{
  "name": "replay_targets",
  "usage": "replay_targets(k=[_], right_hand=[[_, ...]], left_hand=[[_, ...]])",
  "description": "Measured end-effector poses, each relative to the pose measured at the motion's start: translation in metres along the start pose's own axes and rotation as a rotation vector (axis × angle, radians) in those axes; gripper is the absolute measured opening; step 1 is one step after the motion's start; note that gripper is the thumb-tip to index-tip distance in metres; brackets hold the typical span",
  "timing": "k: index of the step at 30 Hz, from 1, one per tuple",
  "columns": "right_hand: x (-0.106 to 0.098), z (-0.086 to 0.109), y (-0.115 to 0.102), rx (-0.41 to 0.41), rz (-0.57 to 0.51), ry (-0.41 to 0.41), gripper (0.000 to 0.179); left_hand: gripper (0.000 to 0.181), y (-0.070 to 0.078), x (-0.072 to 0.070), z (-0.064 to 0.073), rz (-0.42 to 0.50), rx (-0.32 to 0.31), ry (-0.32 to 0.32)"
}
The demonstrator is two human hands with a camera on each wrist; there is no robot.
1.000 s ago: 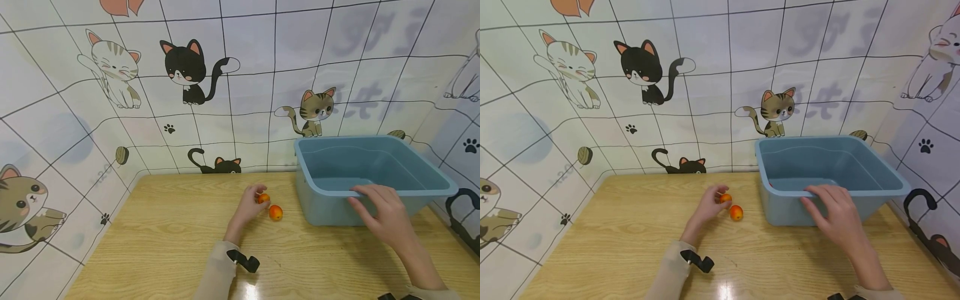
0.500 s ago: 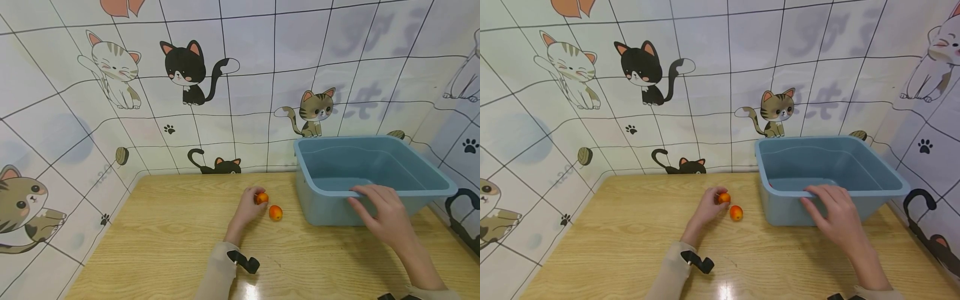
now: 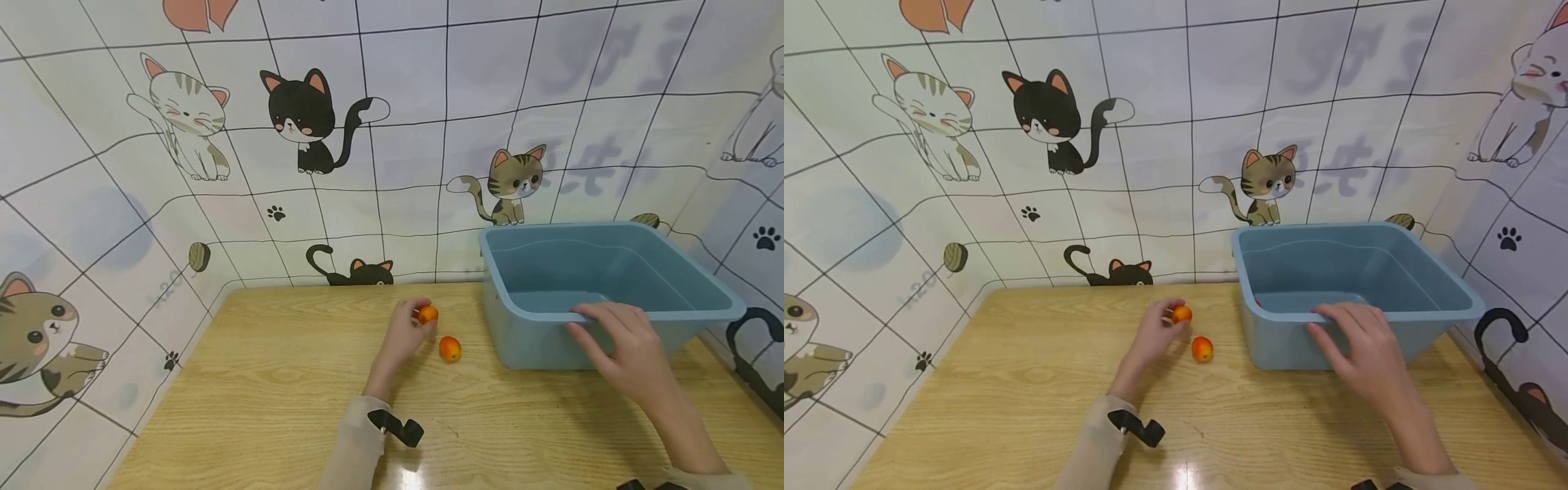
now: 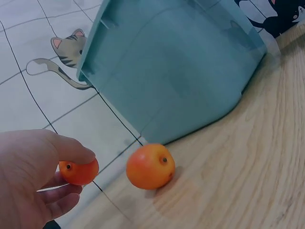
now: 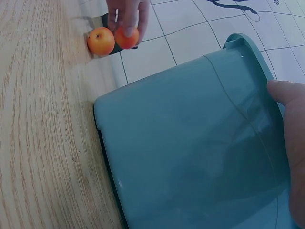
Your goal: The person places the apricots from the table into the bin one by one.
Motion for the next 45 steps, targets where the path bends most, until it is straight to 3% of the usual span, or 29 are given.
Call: replay_targets(k=[9,20,31,45], right_hand=[[0.000,0.001,0.001,0.010,0.006,-0.015,0.060],[0.000,0.001,0.002,0.008,0.006,-0.011,0.060],[0.000,0.000,0.002,0.011,0.009,-0.011,0.060],[0.001,0.000,0.003,0.011,0.003,-0.013,0.060]], left_hand=[[0.039,0.025,0.000,-0.003,-0.024,0.154,0.027],[0.039,0.074,0.006,0.000,0.014,0.236,0.016],[0.038,0.112,0.019,0.010,0.067,0.317,-0.015],[0.039,0.132,0.046,0.010,0.084,0.365,-0.042]])
Point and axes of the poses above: each hand's wrist, its own z-axis away from the middle knuckle, its own x-axis out of the palm, y = z × x, the point moved 3 cm from there along -z, towards the middle knuckle, and after that the axes turned 10 degrees about z, right-handed, at the moved point
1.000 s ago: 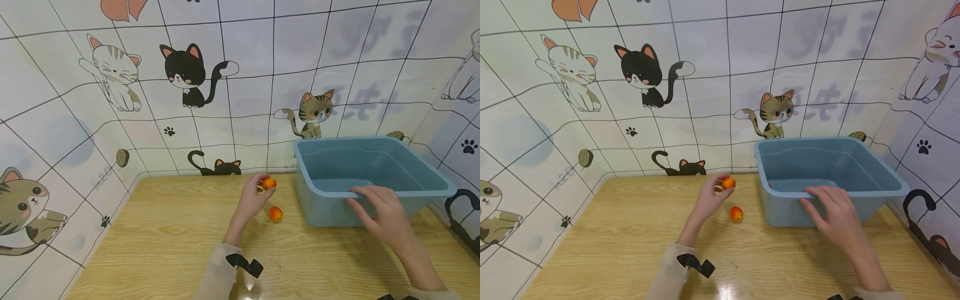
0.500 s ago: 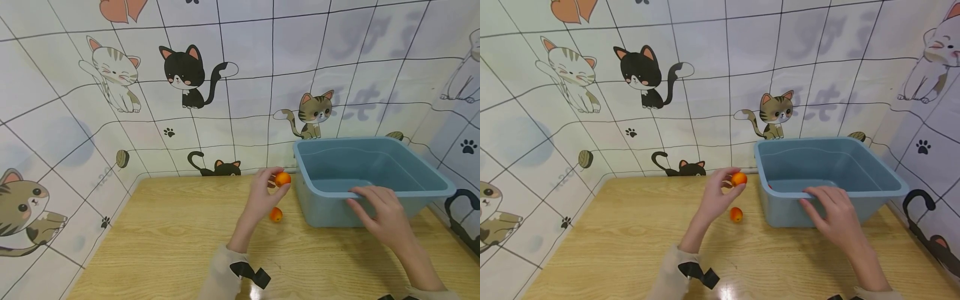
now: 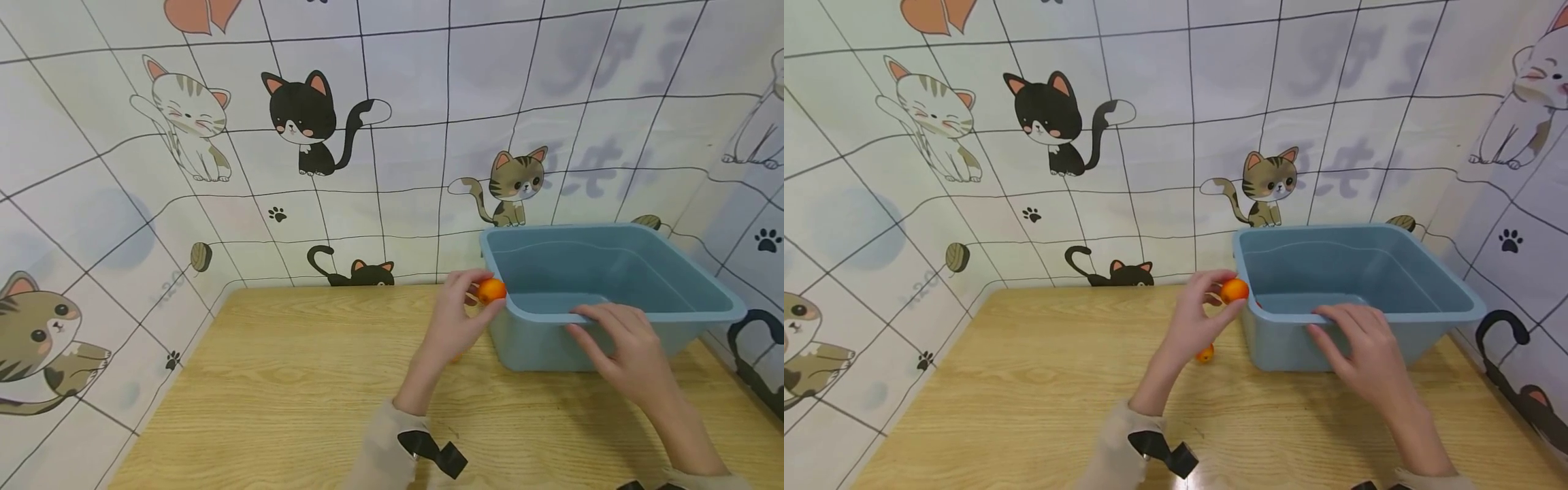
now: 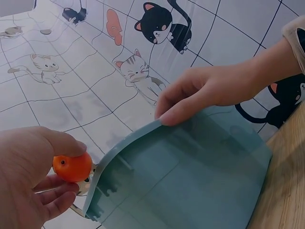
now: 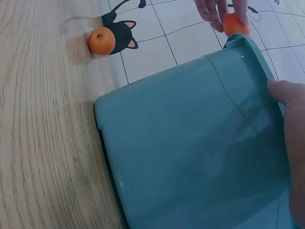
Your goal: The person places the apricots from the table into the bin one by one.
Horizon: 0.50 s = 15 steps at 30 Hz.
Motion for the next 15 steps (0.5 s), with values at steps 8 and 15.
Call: replay_targets(k=[8,15], right_hand=[[-0.001,-0.001,-0.001,0.012,0.003,-0.017,0.060],[-0.001,0.000,-0.001,0.018,0.009,-0.024,0.060]], left_hand=[[0.037,0.007,0.011,-0.008,0.003,0.000,-0.021],[0.037,0.011,0.022,-0.015,-0.022,0.032,-0.034]])
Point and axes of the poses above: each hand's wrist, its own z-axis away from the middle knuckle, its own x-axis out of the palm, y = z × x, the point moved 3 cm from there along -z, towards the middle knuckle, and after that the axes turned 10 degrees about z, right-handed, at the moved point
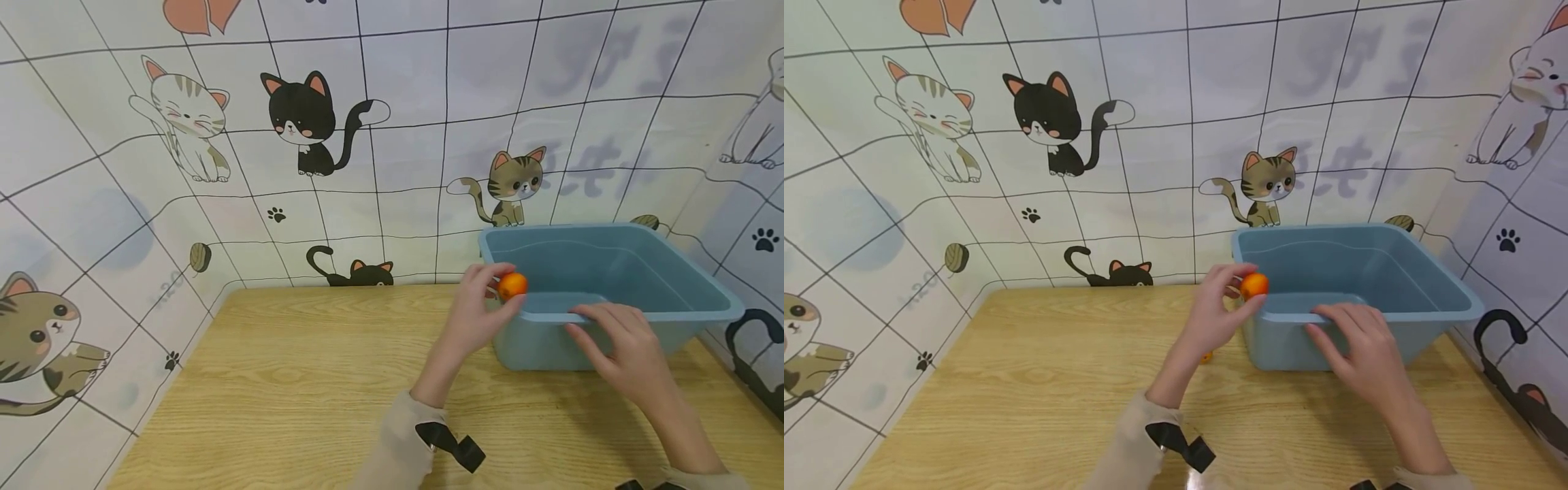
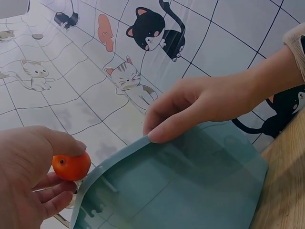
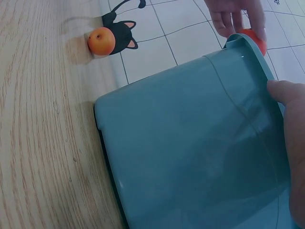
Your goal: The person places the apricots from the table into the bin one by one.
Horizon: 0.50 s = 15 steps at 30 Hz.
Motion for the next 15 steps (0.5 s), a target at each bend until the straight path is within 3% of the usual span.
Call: replay_targets(k=[15], right_hand=[[0.0013,0.0005,0.0008,-0.002,0.002,0.007,0.061]], left_hand=[[0.041,-0.0001,0.0108,-0.0030,-0.018,0.010,-0.004]])
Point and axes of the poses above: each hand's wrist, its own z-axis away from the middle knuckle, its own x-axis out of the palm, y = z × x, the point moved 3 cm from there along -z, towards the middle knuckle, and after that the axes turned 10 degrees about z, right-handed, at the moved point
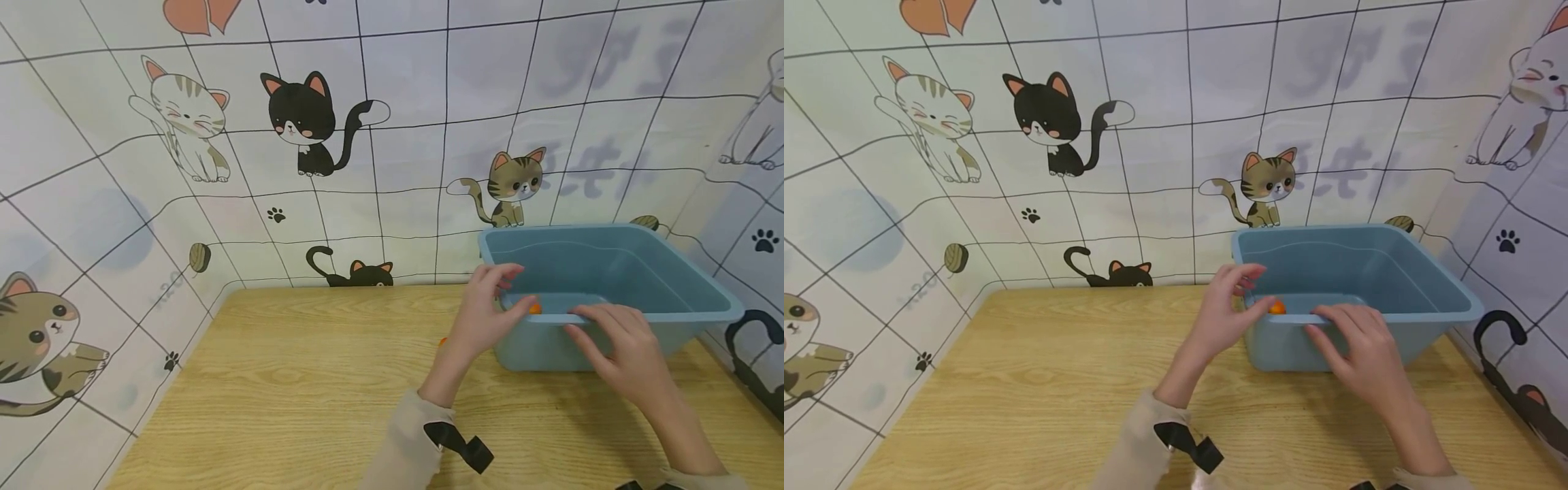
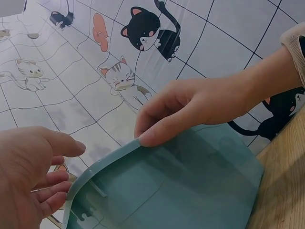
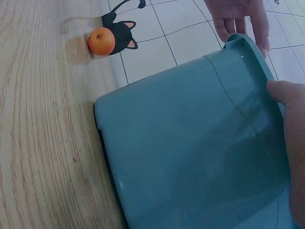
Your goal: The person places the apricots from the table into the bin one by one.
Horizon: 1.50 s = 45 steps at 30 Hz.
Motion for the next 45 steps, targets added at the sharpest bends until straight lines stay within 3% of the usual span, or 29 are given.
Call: replay_targets(k=[5,16,23,32,45], right_hand=[[0.000,0.000,0.000,-0.011,0.004,0.002,0.060],[0.000,0.001,0.001,-0.004,0.009,-0.010,0.060],[-0.001,0.000,0.000,0.005,0.011,-0.014,0.060],[-0.001,0.001,0.000,0.003,0.004,-0.001,0.061],[0.000,0.000,0.000,0.002,0.001,0.002,0.060]], left_hand=[[0.040,0.000,-0.001,0.002,-0.017,0.000,0.012],[0.040,-0.003,-0.008,0.012,0.038,-0.039,0.030],[0.042,-0.012,-0.017,0.018,0.049,-0.063,0.031],[0.045,-0.024,-0.027,0.026,0.021,-0.055,-0.004],[0.047,-0.042,-0.042,0.038,-0.005,-0.103,-0.051]])
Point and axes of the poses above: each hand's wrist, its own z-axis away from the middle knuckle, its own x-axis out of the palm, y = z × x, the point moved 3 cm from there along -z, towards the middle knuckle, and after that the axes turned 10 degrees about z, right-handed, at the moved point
